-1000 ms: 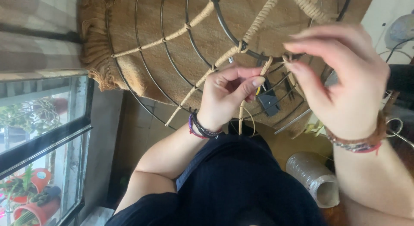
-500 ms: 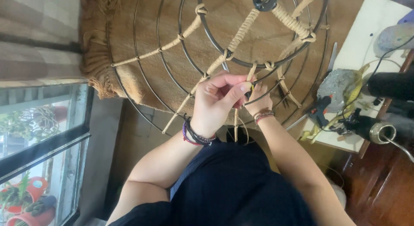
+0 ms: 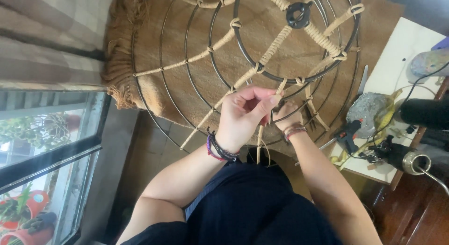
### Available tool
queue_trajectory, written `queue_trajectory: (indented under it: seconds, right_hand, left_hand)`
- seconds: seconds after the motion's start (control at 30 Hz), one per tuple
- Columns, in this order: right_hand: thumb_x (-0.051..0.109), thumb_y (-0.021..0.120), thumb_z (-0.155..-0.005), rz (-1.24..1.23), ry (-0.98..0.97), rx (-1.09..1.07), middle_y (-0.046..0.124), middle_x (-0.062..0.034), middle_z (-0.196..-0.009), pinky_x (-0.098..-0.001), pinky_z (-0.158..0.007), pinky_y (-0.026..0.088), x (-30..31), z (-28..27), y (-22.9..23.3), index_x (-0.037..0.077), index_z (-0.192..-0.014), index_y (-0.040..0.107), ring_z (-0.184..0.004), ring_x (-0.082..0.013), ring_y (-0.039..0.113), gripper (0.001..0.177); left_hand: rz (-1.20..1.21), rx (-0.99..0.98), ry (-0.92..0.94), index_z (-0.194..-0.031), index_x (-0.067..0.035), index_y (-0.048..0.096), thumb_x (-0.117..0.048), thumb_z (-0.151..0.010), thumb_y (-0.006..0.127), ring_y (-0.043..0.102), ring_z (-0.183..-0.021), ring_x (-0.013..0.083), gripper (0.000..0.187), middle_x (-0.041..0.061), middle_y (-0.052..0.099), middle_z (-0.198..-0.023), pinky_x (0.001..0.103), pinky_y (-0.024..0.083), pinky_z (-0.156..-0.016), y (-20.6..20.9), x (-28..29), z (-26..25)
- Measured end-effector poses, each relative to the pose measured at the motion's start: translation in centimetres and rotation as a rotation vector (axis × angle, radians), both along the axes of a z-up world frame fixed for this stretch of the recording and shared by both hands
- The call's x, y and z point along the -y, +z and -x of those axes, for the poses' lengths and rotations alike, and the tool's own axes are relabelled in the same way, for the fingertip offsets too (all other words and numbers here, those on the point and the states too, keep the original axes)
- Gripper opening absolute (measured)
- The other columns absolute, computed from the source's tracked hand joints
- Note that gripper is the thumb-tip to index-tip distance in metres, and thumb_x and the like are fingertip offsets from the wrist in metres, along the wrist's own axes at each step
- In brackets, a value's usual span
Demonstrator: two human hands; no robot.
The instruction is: Weaving and securing twine onto a metal furniture frame using scissors, a hot glue gun, and pliers.
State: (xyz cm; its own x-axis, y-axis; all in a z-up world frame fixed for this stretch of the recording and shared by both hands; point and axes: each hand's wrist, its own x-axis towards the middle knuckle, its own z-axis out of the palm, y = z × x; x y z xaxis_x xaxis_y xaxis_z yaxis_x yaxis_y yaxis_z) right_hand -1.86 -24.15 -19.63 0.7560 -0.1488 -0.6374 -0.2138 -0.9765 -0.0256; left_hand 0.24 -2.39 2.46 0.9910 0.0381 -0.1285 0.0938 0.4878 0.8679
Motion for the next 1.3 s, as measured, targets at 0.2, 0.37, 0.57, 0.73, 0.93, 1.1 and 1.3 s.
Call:
queue_trajectory:
  seconds: [0.2, 0.37, 0.57, 0.73, 0.93, 1.1, 1.3]
  right_hand:
    - [0.077, 0.041, -0.088, 0.167, 0.309, -0.197, 0.078, -0.0062, -0.111, -0.0507, -0.095, 0.051, 11.2, 6.8, 6.3, 0.026, -0.109, 0.060, -0.108, -0.0272, 0.076, 0.058]
    - [0.004, 0.059, -0.084, -0.181, 0.231, 0.064, 0.071, -0.0028, -0.130, -0.0468, -0.100, 0.064, 16.8, 6.8, 19.1, 0.019, -0.130, 0.062, -0.104, -0.0238, 0.079, 0.049]
    - [0.009, 0.056, -0.088, -0.443, 0.322, 0.375, 0.064, -0.0148, -0.115, -0.0459, -0.091, 0.056, 6.8, 1.4, 25.1, 0.003, -0.138, 0.051, -0.102, -0.0303, 0.067, 0.051]
    - [0.008, 0.056, -0.082, -0.489, 0.352, 0.277, 0.061, -0.0164, -0.124, -0.0487, -0.100, 0.051, 3.7, -1.2, 27.0, 0.002, -0.140, 0.049, -0.111, -0.0318, 0.062, 0.059]
    - [0.010, 0.055, -0.085, -0.470, 0.363, 0.185, 0.061, -0.0142, -0.122, -0.0472, -0.093, 0.053, 3.2, -2.5, 27.7, 0.005, -0.143, 0.046, -0.105, -0.0301, 0.065, 0.060]
    - [0.013, 0.055, -0.086, -0.386, 0.355, 0.158, 0.060, -0.0128, -0.122, -0.0466, -0.086, 0.057, 2.5, -3.0, 28.1, 0.007, -0.143, 0.047, -0.099, -0.0292, 0.068, 0.057]
    - [0.004, 0.057, -0.087, -0.248, 0.470, 0.272, 0.070, -0.0083, -0.099, -0.0385, -0.070, 0.065, 2.7, -3.0, 27.2, 0.006, -0.124, 0.059, -0.076, -0.0241, 0.072, 0.037]
  left_hand:
    - [-0.022, 0.012, -0.043, -0.096, 0.007, 0.075, -0.009, -0.094, 0.075, 0.064, -0.051, 0.0116, 0.016, 0.011, 0.062, -0.065, 0.023, 0.056, -0.046, 0.2, -0.6, -0.1]
    - [-0.053, 0.009, -0.089, -0.098, -0.006, 0.074, -0.019, -0.095, 0.074, 0.061, -0.054, 0.0068, 0.013, 0.001, 0.068, -0.079, 0.018, 0.051, -0.050, 0.0, -0.8, 0.0]
    - [-0.089, 0.017, -0.075, -0.096, -0.008, 0.074, -0.020, -0.095, 0.074, 0.063, -0.056, 0.0063, 0.012, 0.001, 0.067, -0.085, 0.017, 0.053, -0.052, 0.3, -0.9, 0.1]
    - [-0.094, -0.004, -0.062, -0.096, -0.006, 0.074, -0.016, -0.094, 0.075, 0.061, -0.055, 0.0066, 0.010, 0.002, 0.067, -0.085, 0.017, 0.050, -0.051, 0.2, -0.7, 0.1]
    - [-0.092, 0.034, -0.064, -0.099, -0.007, 0.074, -0.017, -0.095, 0.074, 0.061, -0.057, 0.0045, 0.011, 0.002, 0.068, -0.086, 0.015, 0.051, -0.053, 0.3, -0.8, 0.1]
    - [-0.065, 0.046, -0.069, -0.098, -0.007, 0.073, -0.016, -0.096, 0.074, 0.061, -0.058, 0.0045, 0.010, 0.003, 0.068, -0.090, 0.015, 0.053, -0.053, 0.2, -0.9, 0.2]
    - [-0.099, 0.040, -0.085, -0.100, -0.008, 0.073, -0.018, -0.096, 0.074, 0.062, -0.057, 0.0046, 0.011, 0.004, 0.071, -0.091, 0.014, 0.052, -0.050, 0.5, -1.1, 0.2]
